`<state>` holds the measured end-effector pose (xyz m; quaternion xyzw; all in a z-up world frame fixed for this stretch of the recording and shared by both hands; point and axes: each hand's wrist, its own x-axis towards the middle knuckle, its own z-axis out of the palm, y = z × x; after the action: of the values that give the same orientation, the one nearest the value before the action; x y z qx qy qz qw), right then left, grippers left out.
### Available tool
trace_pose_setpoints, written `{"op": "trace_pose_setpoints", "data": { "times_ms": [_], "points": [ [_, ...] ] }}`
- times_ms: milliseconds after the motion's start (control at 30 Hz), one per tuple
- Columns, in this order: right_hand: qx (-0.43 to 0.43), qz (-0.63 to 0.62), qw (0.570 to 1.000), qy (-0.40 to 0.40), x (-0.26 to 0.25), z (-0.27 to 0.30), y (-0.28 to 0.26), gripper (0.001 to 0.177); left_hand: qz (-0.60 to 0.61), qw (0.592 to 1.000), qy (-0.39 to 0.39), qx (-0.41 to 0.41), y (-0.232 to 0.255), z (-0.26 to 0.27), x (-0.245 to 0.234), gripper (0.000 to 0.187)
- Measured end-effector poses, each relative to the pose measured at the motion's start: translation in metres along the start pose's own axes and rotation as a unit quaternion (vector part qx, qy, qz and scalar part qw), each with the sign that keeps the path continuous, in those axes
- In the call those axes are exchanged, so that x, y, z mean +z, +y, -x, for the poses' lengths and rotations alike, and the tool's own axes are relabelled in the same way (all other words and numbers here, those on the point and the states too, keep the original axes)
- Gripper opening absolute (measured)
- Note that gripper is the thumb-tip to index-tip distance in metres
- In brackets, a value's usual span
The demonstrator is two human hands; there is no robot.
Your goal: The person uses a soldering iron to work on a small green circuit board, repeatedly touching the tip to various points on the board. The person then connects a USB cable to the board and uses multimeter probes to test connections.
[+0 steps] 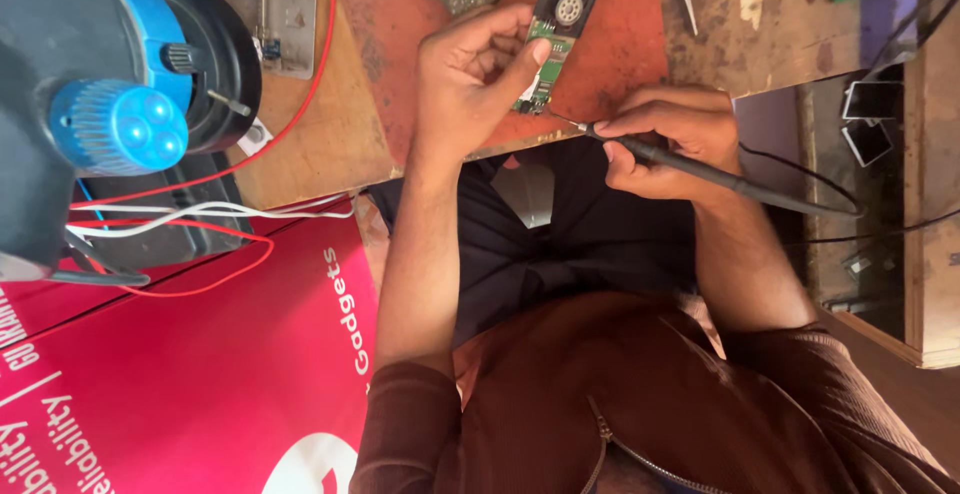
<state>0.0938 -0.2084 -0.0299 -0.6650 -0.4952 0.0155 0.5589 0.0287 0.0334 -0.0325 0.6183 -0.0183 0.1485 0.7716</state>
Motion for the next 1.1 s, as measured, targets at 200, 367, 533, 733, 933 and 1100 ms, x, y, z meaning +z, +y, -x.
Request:
{"op": "trace_pose_setpoints", "data": {
  "times_ms": [200, 367, 533, 733, 933, 1100],
  "points": [
    [-0.018, 0.03, 0.999, -0.02, 0.005, -0.005, 0.002, 0.016, -0.021, 1.0, -0.002, 0.009, -0.001, -0.001, 0.001, 0.025],
    [-0.015, 0.034, 0.999, -0.025, 0.003, -0.004, 0.004, 0.016, -0.024, 0.999, -0.002, 0.02, -0.006, 0.001, 0.001, 0.027],
    [-0.018, 0.034, 0.999, -0.032, 0.003, -0.005, 0.008, 0.015, -0.032, 0.999, 0.01, 0.028, -0.009, 0.001, 0.001, 0.029],
    [-0.024, 0.038, 0.998, -0.032, 0.003, -0.005, 0.01, 0.015, -0.038, 0.999, -0.002, 0.038, -0.01, 0.001, 0.0, 0.029],
    [0.018, 0.01, 0.998, -0.052, 0.0, -0.006, 0.008, 0.016, -0.052, 0.998, -0.001, 0.039, -0.01, 0.002, 0.0, 0.027],
    [0.02, 0.017, 0.998, -0.054, 0.0, -0.009, 0.007, 0.014, -0.068, 0.997, 0.001, 0.042, -0.009, 0.0, 0.001, 0.027]
  ]
}}
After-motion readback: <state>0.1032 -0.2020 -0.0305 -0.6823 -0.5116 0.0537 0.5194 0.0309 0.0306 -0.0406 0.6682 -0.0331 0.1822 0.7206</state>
